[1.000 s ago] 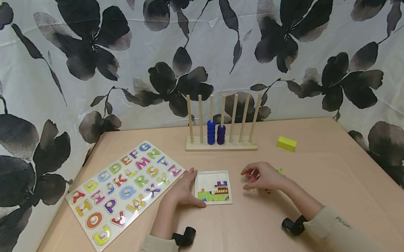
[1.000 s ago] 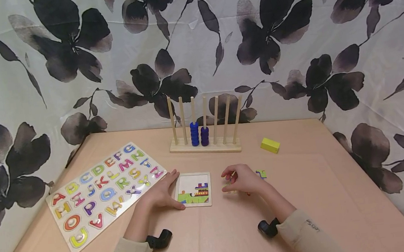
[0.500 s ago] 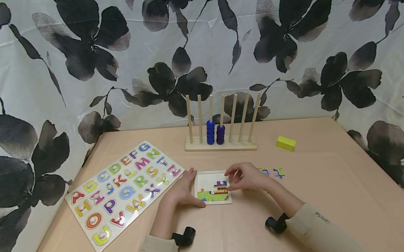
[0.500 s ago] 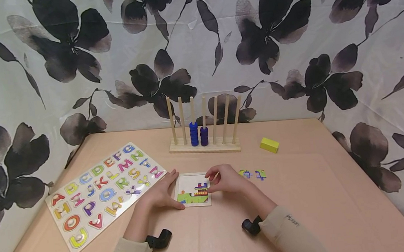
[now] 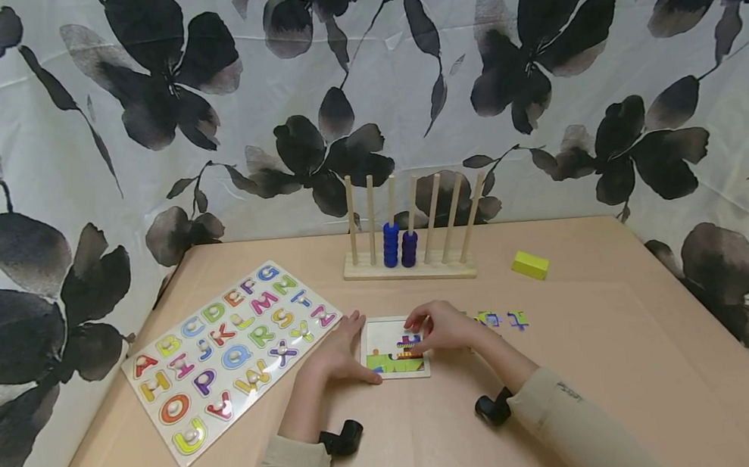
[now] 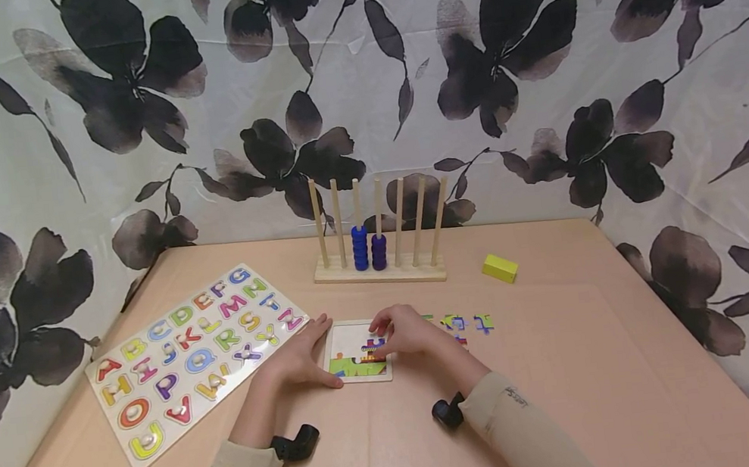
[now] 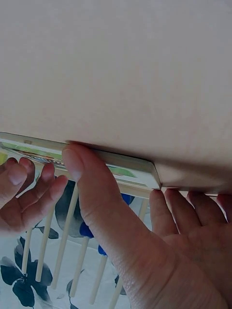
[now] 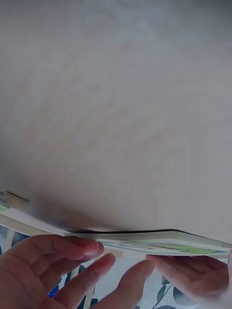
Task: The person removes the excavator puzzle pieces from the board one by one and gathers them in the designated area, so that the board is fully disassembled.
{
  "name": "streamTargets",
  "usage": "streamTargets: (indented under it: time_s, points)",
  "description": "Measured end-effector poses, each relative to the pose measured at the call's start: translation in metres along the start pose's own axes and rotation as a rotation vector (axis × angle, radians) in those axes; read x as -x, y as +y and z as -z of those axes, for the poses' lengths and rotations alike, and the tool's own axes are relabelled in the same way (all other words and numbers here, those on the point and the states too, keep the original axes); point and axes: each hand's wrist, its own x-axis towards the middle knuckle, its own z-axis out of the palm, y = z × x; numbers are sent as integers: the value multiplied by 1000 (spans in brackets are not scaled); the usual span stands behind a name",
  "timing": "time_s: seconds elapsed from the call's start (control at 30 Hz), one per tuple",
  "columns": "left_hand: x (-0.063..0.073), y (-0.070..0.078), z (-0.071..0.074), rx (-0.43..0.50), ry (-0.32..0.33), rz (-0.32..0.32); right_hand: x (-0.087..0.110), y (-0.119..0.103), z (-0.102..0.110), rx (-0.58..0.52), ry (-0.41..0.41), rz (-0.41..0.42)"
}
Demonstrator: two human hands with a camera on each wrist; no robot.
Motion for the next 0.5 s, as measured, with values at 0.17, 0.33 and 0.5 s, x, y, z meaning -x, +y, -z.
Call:
streamTargets:
  time_s: [0.17, 0.33, 0.5]
  points:
    - [0, 0, 0, 5, 0, 0, -4, 1, -1, 10, -25, -17]
    - [0, 0, 0, 12, 2, -3, -5, 2, -3, -6, -44, -27]
    - [0, 0, 0, 19, 2, -5, -6, 0, -3, -7, -57, -26]
